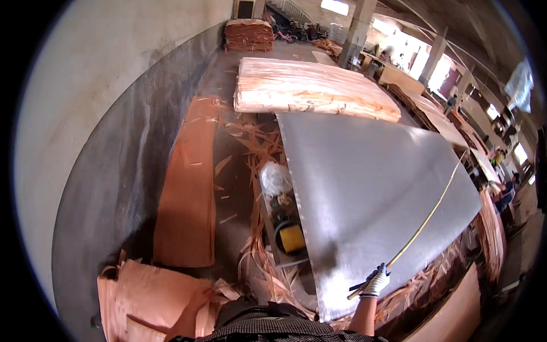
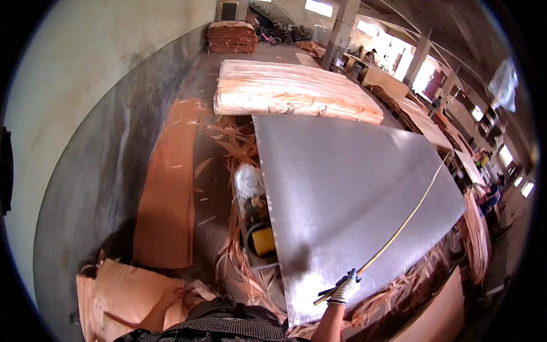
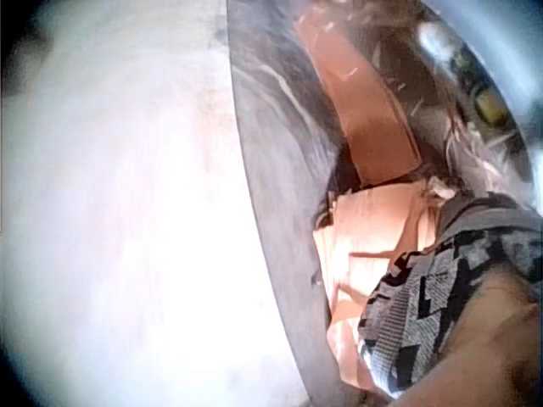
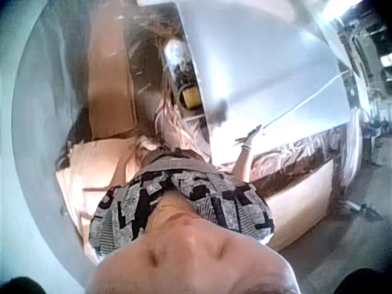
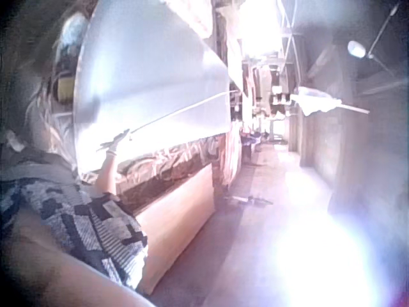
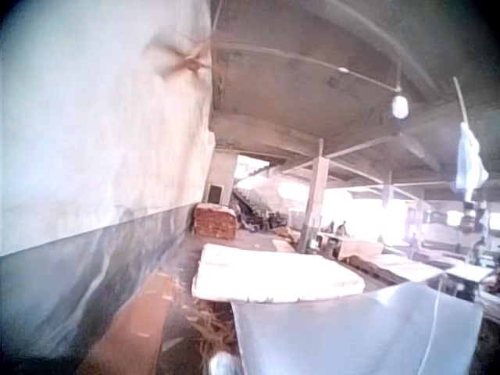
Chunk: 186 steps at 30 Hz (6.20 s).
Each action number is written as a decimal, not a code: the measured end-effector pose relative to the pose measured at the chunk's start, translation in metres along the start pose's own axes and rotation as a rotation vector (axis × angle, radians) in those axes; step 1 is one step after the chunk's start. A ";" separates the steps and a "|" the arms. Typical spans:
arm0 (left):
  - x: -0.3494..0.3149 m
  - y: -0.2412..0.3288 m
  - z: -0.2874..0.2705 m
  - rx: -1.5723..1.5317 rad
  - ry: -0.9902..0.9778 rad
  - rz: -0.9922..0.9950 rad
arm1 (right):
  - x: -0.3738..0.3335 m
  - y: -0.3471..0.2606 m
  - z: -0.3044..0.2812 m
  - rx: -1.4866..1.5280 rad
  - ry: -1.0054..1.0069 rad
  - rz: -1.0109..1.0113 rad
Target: The person processes wood veneer sheets in a workshop. They begin by applying small pieces of tape to a large sheet, then move to a different station to peel and separate thin strips of veneer. Finally, they align several thin veneer strips on a metal surface and apply white adhesive tape across them to join them.
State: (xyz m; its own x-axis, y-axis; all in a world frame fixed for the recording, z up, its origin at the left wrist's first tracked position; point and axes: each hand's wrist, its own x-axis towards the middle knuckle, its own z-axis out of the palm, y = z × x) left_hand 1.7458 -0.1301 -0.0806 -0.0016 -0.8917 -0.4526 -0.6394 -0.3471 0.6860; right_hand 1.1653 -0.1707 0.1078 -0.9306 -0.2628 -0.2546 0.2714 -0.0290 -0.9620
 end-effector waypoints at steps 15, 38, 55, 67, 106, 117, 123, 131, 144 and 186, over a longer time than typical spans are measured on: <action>0.418 0.090 -0.235 -0.239 -0.113 0.028 | -0.017 0.048 0.501 0.134 -0.153 0.013; 1.046 0.167 -0.646 0.291 0.241 -0.006 | -0.019 0.144 1.138 0.058 -0.279 0.342; 1.285 0.272 -0.727 0.362 -0.445 -0.144 | 0.028 0.212 1.601 -0.256 -0.855 0.537; 1.606 0.396 -0.912 0.414 -0.368 -0.116 | 0.084 0.475 1.701 -0.322 -0.383 0.753; 2.076 0.967 -0.661 0.276 -1.071 0.233 | 0.031 0.387 2.125 -0.648 -0.052 0.157; 2.071 0.876 -0.649 0.328 -1.190 -0.060 | -0.015 0.388 2.060 0.037 0.578 0.170; 2.045 0.829 -0.641 0.317 -1.428 -0.178 | -0.001 0.225 2.056 0.243 0.391 0.282; 2.098 0.841 -0.686 -0.550 -1.123 -0.742 | -0.018 0.117 2.091 0.353 0.475 0.310; 2.135 0.775 -0.665 -0.269 -0.477 -0.423 | -0.036 0.097 2.009 0.145 0.497 0.461; 1.987 0.873 -0.681 1.443 -0.538 1.441 | -0.026 0.209 1.945 -0.063 0.670 0.152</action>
State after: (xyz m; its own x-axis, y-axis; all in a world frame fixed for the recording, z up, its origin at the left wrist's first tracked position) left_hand 1.7079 -2.4028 0.0062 -0.9187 -0.0176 -0.3946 0.0168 0.9964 -0.0835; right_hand 1.7238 -2.0459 0.1045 -0.8399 0.3938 -0.3735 0.4149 0.0223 -0.9096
